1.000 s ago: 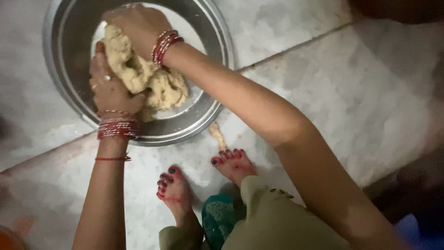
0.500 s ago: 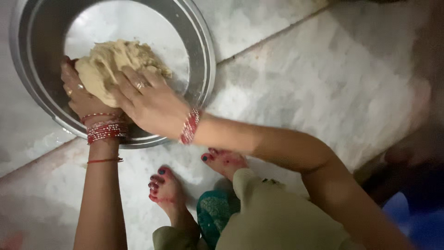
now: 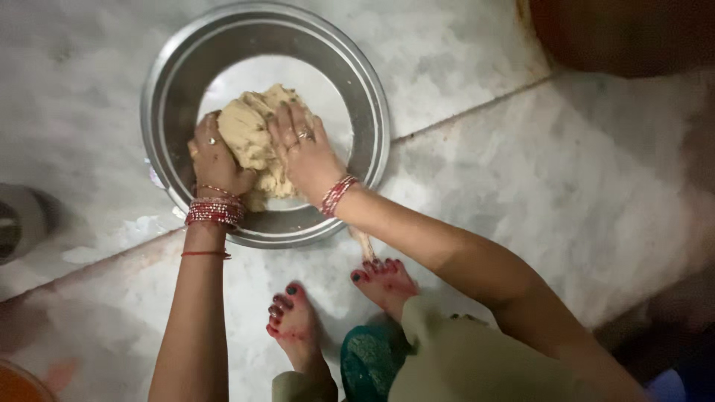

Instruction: The person kneads a ball of dough by hand in a metal bowl placed on the floor. They repeatedly press, fold, and turn the dough, occasionally scraping small bits from the bowl's sides and incorporating them into the main mass.

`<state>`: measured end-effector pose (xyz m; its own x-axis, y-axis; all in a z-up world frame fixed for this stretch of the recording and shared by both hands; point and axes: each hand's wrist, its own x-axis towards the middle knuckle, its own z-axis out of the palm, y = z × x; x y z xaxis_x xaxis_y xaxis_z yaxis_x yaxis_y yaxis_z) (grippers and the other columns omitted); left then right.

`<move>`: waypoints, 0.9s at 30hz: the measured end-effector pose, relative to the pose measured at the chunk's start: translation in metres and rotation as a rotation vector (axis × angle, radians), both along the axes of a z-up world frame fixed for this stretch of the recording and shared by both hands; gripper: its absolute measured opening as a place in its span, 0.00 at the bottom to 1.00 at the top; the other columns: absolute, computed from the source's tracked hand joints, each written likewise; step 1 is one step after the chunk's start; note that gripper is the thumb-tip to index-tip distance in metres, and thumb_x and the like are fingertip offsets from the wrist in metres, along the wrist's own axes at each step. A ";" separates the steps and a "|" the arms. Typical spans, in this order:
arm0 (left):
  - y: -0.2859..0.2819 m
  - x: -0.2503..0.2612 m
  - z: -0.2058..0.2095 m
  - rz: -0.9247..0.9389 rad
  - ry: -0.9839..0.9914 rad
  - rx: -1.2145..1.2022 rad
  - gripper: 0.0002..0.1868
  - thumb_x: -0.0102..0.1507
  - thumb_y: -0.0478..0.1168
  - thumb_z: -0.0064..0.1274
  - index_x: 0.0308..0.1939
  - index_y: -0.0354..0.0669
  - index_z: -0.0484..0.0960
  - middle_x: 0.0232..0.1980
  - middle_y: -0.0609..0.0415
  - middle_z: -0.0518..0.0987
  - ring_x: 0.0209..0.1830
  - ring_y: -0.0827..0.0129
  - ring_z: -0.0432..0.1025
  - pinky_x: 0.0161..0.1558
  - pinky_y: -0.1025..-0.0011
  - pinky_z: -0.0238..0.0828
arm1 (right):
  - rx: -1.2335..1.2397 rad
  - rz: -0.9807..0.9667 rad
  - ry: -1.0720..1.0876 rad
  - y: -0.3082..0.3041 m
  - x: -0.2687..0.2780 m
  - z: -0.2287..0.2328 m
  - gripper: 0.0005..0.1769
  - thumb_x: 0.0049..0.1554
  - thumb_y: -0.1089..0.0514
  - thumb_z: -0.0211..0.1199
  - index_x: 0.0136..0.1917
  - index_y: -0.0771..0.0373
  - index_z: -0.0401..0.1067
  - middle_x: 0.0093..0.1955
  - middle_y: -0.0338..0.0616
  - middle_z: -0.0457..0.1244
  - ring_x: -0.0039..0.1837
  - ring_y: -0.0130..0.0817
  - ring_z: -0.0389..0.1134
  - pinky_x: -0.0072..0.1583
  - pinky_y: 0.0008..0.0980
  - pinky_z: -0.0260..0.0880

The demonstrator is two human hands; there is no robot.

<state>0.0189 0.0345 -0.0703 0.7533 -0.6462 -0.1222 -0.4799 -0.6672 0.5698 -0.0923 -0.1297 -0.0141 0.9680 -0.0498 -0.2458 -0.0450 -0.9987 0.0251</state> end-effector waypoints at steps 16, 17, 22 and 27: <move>-0.027 0.059 0.112 -0.267 0.404 0.409 0.39 0.52 0.53 0.66 0.64 0.42 0.73 0.63 0.42 0.78 0.63 0.49 0.73 0.65 0.56 0.67 | 0.396 -0.039 -0.353 -0.057 0.038 -0.001 0.22 0.43 0.69 0.63 0.53 0.67 0.71 0.55 0.57 0.69 0.56 0.54 0.70 0.53 0.46 0.75; -0.035 0.059 0.122 -0.285 0.396 0.592 0.39 0.54 0.58 0.65 0.64 0.44 0.75 0.65 0.44 0.78 0.66 0.50 0.72 0.69 0.53 0.64 | 0.386 -0.025 -0.363 -0.061 0.043 -0.002 0.23 0.41 0.69 0.63 0.53 0.68 0.72 0.54 0.57 0.69 0.56 0.53 0.71 0.53 0.46 0.75; -0.054 0.031 0.145 -0.221 0.152 0.639 0.67 0.49 0.62 0.70 0.79 0.53 0.41 0.79 0.40 0.48 0.77 0.45 0.51 0.69 0.40 0.51 | 0.439 -0.157 -0.175 -0.061 0.056 -0.011 0.20 0.43 0.56 0.69 0.50 0.63 0.73 0.48 0.54 0.70 0.52 0.53 0.71 0.53 0.49 0.73; -0.069 -0.004 0.125 -0.215 0.182 0.800 0.72 0.53 0.61 0.68 0.81 0.51 0.26 0.84 0.38 0.31 0.83 0.43 0.37 0.72 0.38 0.45 | 0.461 -0.118 -0.305 -0.068 0.063 -0.010 0.21 0.47 0.47 0.68 0.50 0.61 0.73 0.47 0.53 0.69 0.50 0.53 0.71 0.51 0.49 0.73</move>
